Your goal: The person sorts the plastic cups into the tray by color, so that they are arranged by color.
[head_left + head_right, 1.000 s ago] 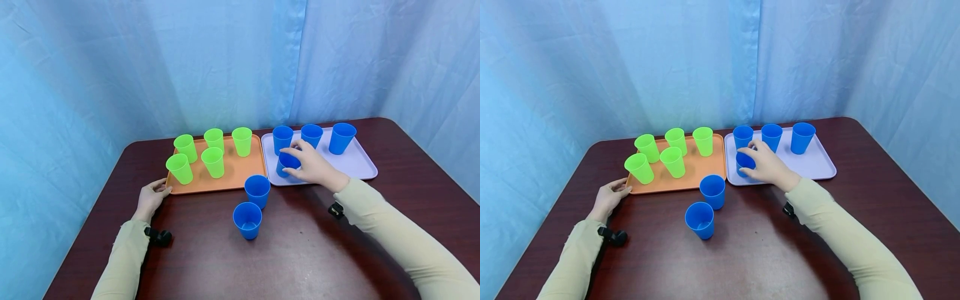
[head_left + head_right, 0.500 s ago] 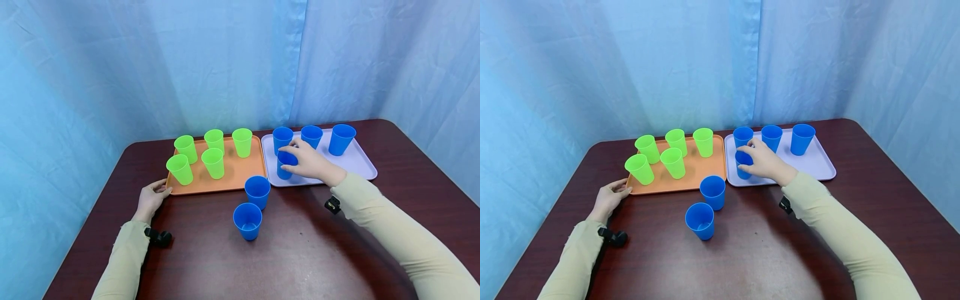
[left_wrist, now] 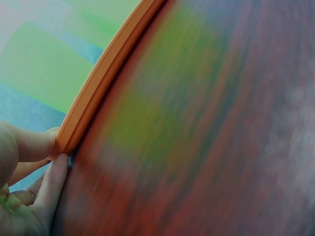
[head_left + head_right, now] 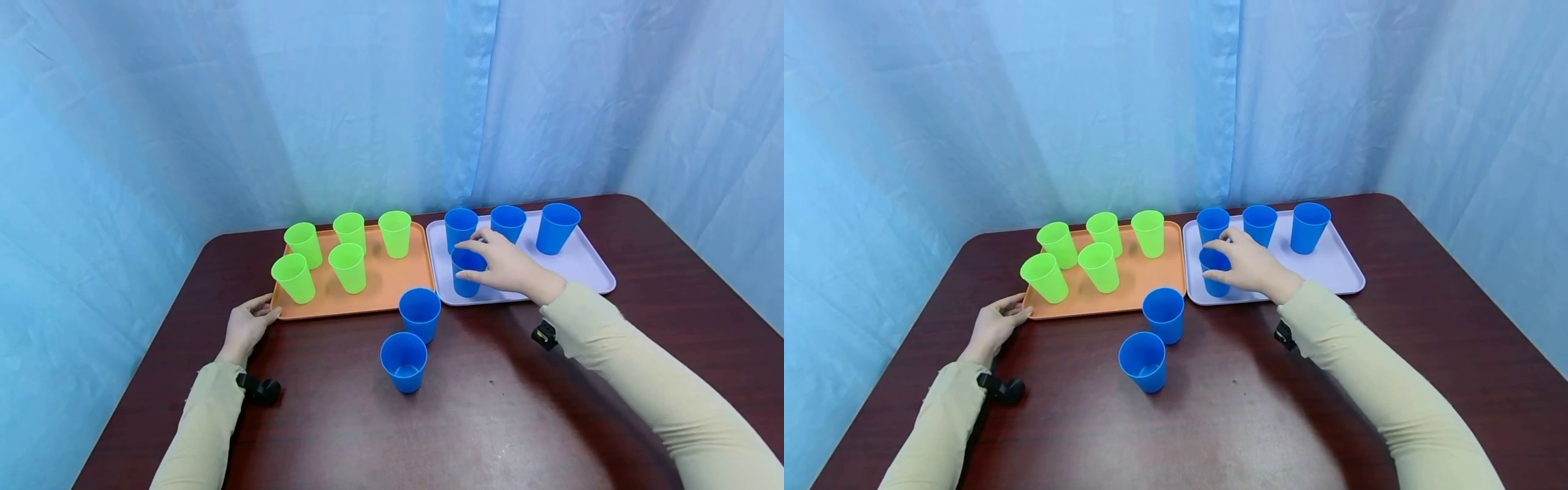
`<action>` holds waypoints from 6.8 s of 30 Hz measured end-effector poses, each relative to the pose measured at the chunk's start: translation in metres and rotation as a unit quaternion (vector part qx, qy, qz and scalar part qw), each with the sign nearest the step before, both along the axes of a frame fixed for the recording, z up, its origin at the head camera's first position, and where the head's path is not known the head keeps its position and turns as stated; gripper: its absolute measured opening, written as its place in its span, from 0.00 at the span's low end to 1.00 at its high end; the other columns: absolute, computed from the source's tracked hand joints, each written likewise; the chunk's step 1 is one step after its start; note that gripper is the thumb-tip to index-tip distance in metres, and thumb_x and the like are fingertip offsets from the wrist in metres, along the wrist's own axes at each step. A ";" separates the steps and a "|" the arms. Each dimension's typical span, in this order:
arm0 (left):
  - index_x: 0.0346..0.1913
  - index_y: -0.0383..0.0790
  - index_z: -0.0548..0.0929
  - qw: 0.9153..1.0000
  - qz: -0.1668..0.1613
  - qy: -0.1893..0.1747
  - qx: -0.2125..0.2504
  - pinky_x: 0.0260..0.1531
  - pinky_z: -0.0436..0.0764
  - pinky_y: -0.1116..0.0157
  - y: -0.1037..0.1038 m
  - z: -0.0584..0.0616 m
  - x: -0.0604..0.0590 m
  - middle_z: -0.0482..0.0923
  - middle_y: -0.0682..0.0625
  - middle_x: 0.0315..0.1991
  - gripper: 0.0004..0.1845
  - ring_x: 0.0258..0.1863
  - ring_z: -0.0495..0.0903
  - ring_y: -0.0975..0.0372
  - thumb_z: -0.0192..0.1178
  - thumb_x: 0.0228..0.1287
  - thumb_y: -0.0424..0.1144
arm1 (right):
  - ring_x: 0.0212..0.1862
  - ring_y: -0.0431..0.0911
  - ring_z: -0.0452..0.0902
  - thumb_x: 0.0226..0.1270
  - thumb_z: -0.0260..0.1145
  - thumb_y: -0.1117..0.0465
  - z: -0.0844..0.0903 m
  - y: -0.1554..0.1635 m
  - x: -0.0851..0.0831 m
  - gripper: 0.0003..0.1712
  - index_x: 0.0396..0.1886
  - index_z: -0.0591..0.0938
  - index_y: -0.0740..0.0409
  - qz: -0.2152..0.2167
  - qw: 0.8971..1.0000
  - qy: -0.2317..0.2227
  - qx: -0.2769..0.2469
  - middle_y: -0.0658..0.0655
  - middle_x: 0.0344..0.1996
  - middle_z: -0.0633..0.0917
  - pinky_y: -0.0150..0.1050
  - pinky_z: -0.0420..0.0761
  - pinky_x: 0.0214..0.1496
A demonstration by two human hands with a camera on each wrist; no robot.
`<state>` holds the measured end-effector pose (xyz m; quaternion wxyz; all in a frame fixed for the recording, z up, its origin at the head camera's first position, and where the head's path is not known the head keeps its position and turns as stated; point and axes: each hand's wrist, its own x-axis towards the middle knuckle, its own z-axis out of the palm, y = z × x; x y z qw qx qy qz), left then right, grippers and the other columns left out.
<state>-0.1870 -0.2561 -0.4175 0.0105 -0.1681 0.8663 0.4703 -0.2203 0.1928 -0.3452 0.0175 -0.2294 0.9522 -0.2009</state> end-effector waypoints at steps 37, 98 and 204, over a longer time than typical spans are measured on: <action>0.66 0.37 0.70 1.000 0.001 -0.010 -0.001 0.43 0.73 0.71 -0.002 0.003 -0.002 0.73 0.39 0.54 0.26 0.54 0.74 0.53 0.58 0.66 0.37 | 0.55 0.55 0.69 0.57 0.72 0.54 0.034 -0.007 0.015 0.31 0.60 0.76 0.57 0.055 0.994 0.091 -0.017 0.62 0.53 0.75 0.52 0.77 0.50; 0.66 0.35 0.70 1.000 0.004 0.001 0.002 0.31 0.69 0.81 -0.002 0.001 -0.002 0.73 0.39 0.53 0.25 0.51 0.73 0.55 0.58 0.66 0.35 | 0.66 0.57 0.62 0.50 0.76 0.55 0.020 -0.060 0.048 0.40 0.65 0.72 0.53 0.281 0.959 0.027 0.000 0.62 0.65 0.67 0.51 0.73 0.60; 0.66 0.35 0.69 1.000 -0.007 0.001 -0.013 0.35 0.69 0.80 -0.001 0.003 0.001 0.72 0.38 0.55 0.26 0.54 0.73 0.53 0.57 0.66 0.36 | 0.55 0.53 0.71 0.51 0.75 0.59 0.002 -0.003 0.065 0.30 0.57 0.79 0.55 0.200 0.976 0.082 -0.024 0.60 0.53 0.77 0.47 0.80 0.50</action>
